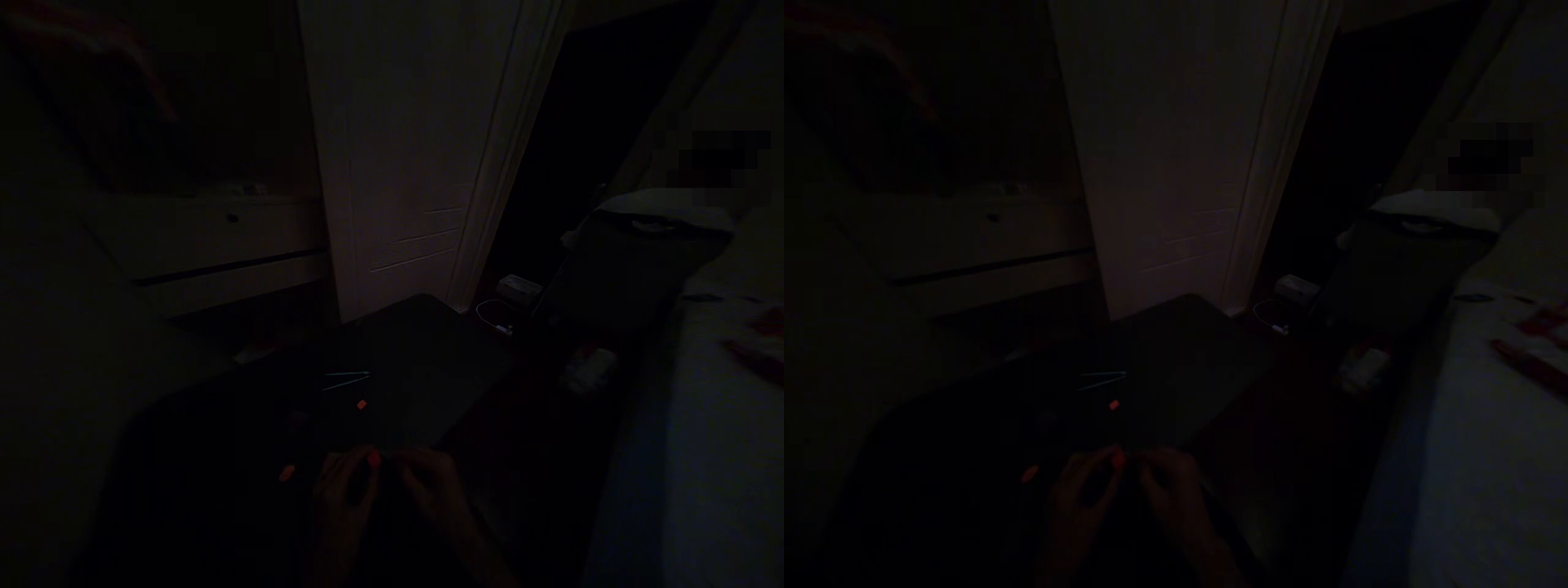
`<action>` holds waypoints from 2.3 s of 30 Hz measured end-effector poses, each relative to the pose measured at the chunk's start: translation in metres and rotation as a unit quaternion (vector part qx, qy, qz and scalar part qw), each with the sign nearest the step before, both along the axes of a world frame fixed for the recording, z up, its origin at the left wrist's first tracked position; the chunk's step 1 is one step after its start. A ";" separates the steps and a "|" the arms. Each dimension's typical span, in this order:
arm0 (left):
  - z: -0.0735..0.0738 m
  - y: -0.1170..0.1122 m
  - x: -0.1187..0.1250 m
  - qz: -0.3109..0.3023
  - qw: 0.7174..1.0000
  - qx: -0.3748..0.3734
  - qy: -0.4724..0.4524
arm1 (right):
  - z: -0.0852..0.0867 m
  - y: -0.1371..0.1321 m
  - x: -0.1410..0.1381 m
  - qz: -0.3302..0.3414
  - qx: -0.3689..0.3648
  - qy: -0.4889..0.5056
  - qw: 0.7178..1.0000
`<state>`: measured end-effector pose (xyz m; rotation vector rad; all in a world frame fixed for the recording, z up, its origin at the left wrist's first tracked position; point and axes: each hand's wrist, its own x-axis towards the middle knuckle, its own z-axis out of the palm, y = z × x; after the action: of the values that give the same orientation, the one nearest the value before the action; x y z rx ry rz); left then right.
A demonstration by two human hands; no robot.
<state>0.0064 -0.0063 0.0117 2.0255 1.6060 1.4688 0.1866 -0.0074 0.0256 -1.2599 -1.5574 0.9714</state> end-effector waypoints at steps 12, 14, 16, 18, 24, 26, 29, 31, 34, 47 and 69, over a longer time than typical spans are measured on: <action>0.004 0.003 -0.005 -0.030 0.997 -0.069 0.001 | -0.007 -0.001 -0.002 -0.037 -0.033 0.045 0.998; 0.004 0.004 -0.004 -0.030 0.997 -0.070 -0.008 | -0.006 0.001 -0.001 -0.013 -0.041 0.052 0.998; 0.003 0.004 -0.002 -0.031 0.997 -0.070 -0.010 | -0.004 0.002 0.000 0.011 -0.040 0.058 0.997; 0.002 0.005 -0.002 -0.032 0.997 -0.074 -0.005 | -0.002 0.003 0.002 0.022 -0.033 0.060 0.997; 0.001 0.006 -0.003 -0.038 0.997 -0.062 -0.004 | 0.006 0.002 0.007 0.052 -0.028 0.040 0.997; 0.001 0.006 -0.003 -0.036 0.997 -0.064 -0.007 | 0.009 0.003 0.010 0.053 -0.040 0.037 0.997; 0.000 0.006 -0.002 -0.031 0.997 -0.071 -0.018 | 0.011 0.003 0.012 0.016 -0.052 0.047 0.997; 0.000 0.006 -0.002 -0.028 0.997 -0.073 -0.022 | 0.009 0.004 0.010 -0.006 -0.046 0.053 0.998; 0.000 0.006 -0.003 -0.035 0.996 -0.080 -0.019 | 0.002 0.003 0.005 0.004 -0.028 0.049 0.998; 0.002 0.006 -0.002 -0.035 0.995 -0.092 -0.024 | 0.006 0.003 0.008 0.022 -0.015 0.021 0.999; -0.004 0.006 -0.002 -0.034 0.995 -0.091 -0.027 | 0.001 -0.005 0.007 0.078 0.079 -0.148 0.983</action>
<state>0.0043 0.0001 0.0076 1.9044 1.5716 1.2901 0.1937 -0.0121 0.0269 -1.2250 -1.9493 0.7632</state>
